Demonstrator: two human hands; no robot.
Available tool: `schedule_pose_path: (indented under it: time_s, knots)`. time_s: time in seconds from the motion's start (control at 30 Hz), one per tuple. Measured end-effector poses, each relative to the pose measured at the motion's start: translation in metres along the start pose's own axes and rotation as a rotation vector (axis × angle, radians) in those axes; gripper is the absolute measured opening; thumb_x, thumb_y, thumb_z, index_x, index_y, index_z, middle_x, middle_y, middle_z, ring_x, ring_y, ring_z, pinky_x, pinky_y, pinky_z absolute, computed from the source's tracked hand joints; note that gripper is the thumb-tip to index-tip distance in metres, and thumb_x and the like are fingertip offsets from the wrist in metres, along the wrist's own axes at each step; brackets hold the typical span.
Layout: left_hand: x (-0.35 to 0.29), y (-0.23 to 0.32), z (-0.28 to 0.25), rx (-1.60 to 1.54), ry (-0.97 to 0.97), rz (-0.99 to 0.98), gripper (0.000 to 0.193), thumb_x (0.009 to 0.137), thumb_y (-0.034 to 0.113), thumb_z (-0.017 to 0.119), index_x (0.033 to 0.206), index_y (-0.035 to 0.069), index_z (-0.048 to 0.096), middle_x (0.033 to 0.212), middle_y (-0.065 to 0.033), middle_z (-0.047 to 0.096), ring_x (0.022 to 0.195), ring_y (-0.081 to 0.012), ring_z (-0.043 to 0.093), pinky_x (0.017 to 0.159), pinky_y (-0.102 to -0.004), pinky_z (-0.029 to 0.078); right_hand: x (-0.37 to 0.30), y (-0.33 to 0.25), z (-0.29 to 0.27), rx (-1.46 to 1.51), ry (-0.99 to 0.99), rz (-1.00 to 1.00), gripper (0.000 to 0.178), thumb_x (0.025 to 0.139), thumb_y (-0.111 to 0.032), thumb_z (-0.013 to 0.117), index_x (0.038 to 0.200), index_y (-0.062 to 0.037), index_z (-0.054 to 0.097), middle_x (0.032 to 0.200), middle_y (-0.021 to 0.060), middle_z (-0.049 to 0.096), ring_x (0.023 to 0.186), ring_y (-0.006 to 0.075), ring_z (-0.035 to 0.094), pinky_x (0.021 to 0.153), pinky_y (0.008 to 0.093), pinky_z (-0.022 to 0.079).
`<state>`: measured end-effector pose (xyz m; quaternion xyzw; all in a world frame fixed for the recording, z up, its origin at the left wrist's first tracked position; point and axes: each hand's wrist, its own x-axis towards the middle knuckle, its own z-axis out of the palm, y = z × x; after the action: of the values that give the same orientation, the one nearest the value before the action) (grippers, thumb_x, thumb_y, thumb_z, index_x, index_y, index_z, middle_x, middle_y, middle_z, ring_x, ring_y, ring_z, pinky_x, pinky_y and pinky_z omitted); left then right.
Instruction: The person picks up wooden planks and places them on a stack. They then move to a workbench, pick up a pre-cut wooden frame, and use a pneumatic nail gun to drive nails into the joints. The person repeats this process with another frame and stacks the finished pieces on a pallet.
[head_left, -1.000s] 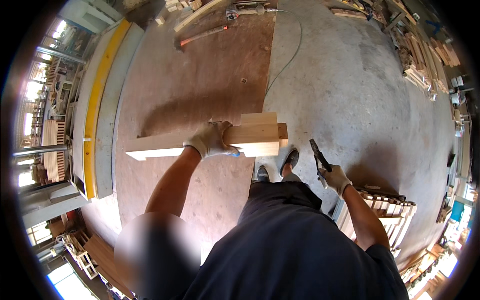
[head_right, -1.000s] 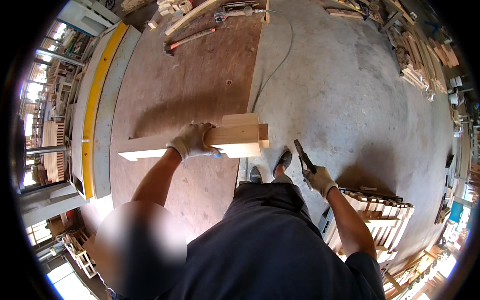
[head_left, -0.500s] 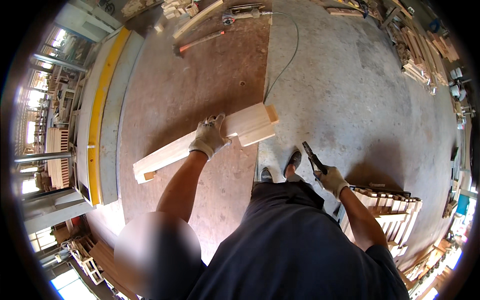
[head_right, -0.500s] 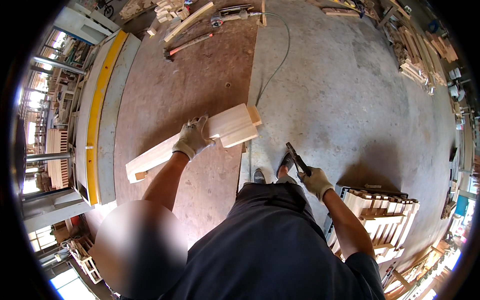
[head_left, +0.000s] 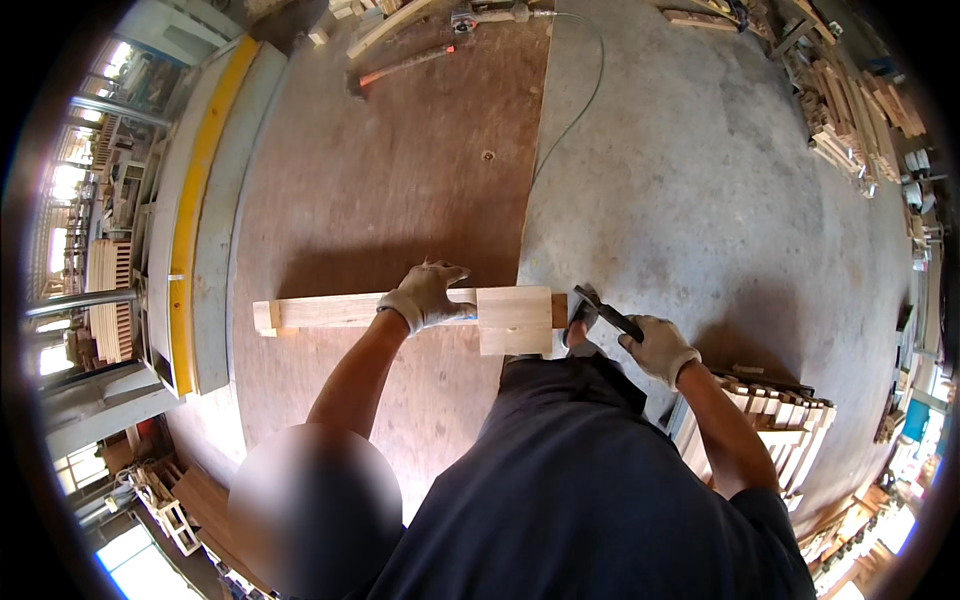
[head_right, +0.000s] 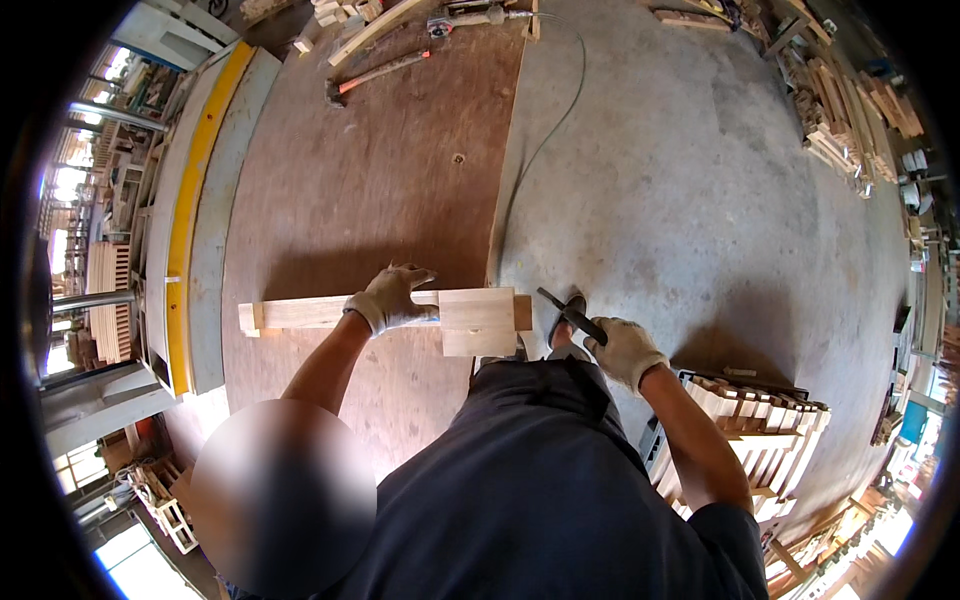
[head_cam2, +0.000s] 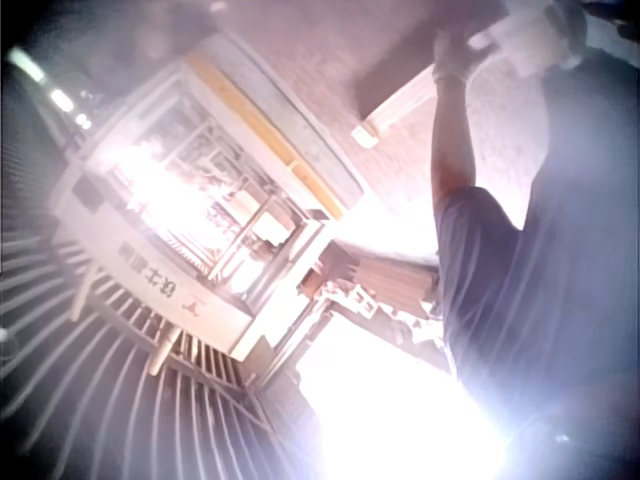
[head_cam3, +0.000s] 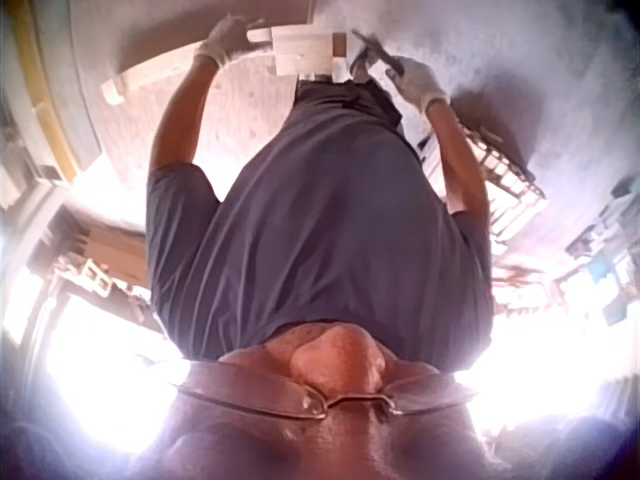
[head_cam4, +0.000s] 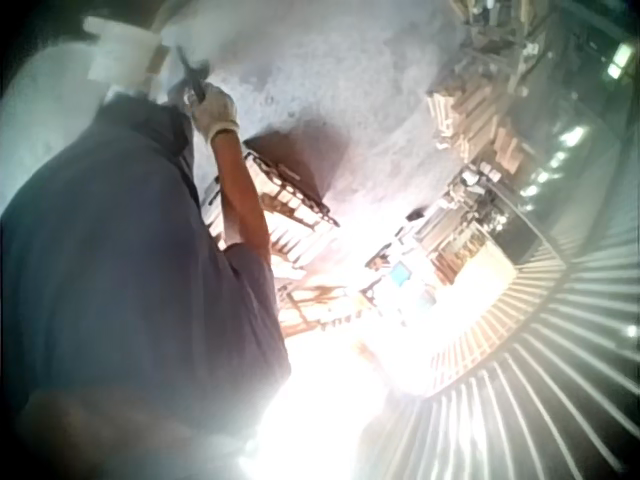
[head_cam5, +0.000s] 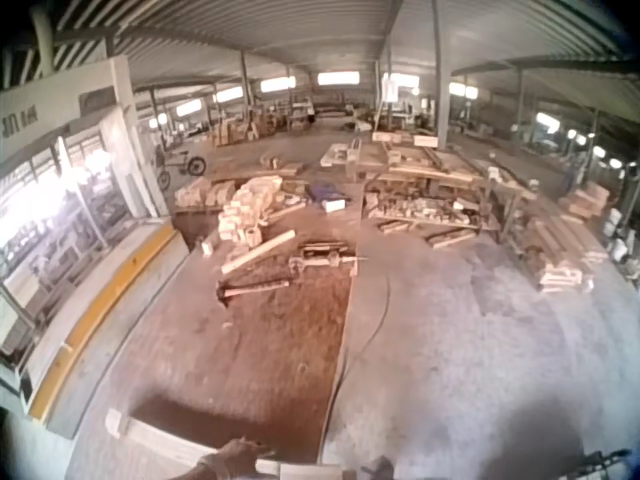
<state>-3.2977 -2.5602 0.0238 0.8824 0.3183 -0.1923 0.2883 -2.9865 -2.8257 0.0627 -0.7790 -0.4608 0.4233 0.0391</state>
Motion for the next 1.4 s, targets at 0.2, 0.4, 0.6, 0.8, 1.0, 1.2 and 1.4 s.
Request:
schedule_pose_path:
  time_s: [0.2,0.4,0.6,0.8,1.0,1.2,1.4]
  knots:
    - [-0.032,-0.014,0.031,0.106,0.293,0.099,0.102,0.058,0.061,0.085,0.139,0.008,0.053,0.135,-0.0186,0.057,0.132,-0.0376,0.046,0.116,-0.0512,0.029,0.001,-0.020,-0.010,-0.250,-0.077,-0.017,0.033,0.094,-0.032,0.059,0.113,-0.0058,0.063,0.110,0.0204,0.067,0.104,0.0402,0.064,0.092,0.0491,0.049]
    - [-0.026,-0.018,0.061,0.163,0.533,0.072,0.096,0.052,0.059,0.088,0.128,0.009,0.060,0.119,-0.0131,0.063,0.115,-0.0338,0.056,0.106,-0.0505,0.037,0.000,-0.038,-0.011,-0.533,0.044,-0.076,0.026,0.091,-0.024,0.057,0.106,-0.0033,0.063,0.103,0.0183,0.067,0.099,0.0370,0.066,0.088,0.0464,0.052]
    - [-0.025,-0.021,0.066,0.188,0.613,0.098,0.092,0.051,0.060,0.088,0.123,0.010,0.062,0.111,-0.0130,0.064,0.107,-0.0340,0.059,0.101,-0.0502,0.040,-0.003,-0.057,-0.012,-0.808,0.120,-0.101,0.024,0.085,-0.016,0.057,0.104,-0.0019,0.064,0.100,0.0145,0.069,0.093,0.0304,0.068,0.081,0.0402,0.054]
    - [-0.027,-0.018,0.060,0.151,0.604,0.086,0.087,0.054,0.056,0.088,0.123,0.010,0.063,0.110,-0.0127,0.065,0.106,-0.0324,0.060,0.101,-0.0488,0.040,0.007,-0.052,-0.013,-1.036,0.301,-0.160,0.032,0.089,-0.016,0.054,0.116,-0.0008,0.063,0.101,0.0104,0.068,0.096,0.0256,0.064,0.082,0.0397,0.050]
    - [-0.027,-0.021,0.065,0.176,0.606,0.070,0.087,0.054,0.055,0.088,0.124,0.010,0.063,0.110,-0.0118,0.066,0.108,-0.0312,0.060,0.103,-0.0476,0.039,0.006,-0.042,-0.001,-1.020,0.358,-0.117,0.045,0.091,-0.016,0.052,0.133,0.0004,0.055,0.111,0.0103,0.064,0.102,0.0247,0.061,0.089,0.0391,0.047]
    - [-0.030,-0.019,0.065,0.186,0.604,0.054,0.087,0.055,0.055,0.088,0.125,0.010,0.063,0.110,-0.0116,0.066,0.110,-0.0313,0.059,0.104,-0.0472,0.039,0.014,-0.023,0.014,-1.052,0.404,-0.110,0.049,0.093,-0.017,0.050,0.138,-0.0001,0.051,0.120,0.0113,0.060,0.108,0.0246,0.058,0.096,0.0408,0.044]
    - [-0.029,-0.016,0.059,0.166,0.566,0.046,0.088,0.053,0.056,0.088,0.124,0.011,0.063,0.111,-0.0115,0.065,0.110,-0.0316,0.059,0.104,-0.0476,0.039,0.016,-0.011,0.013,-1.092,0.475,-0.212,0.051,0.093,-0.018,0.049,0.141,0.0005,0.049,0.125,0.0122,0.059,0.112,0.0253,0.055,0.105,0.0446,0.038]
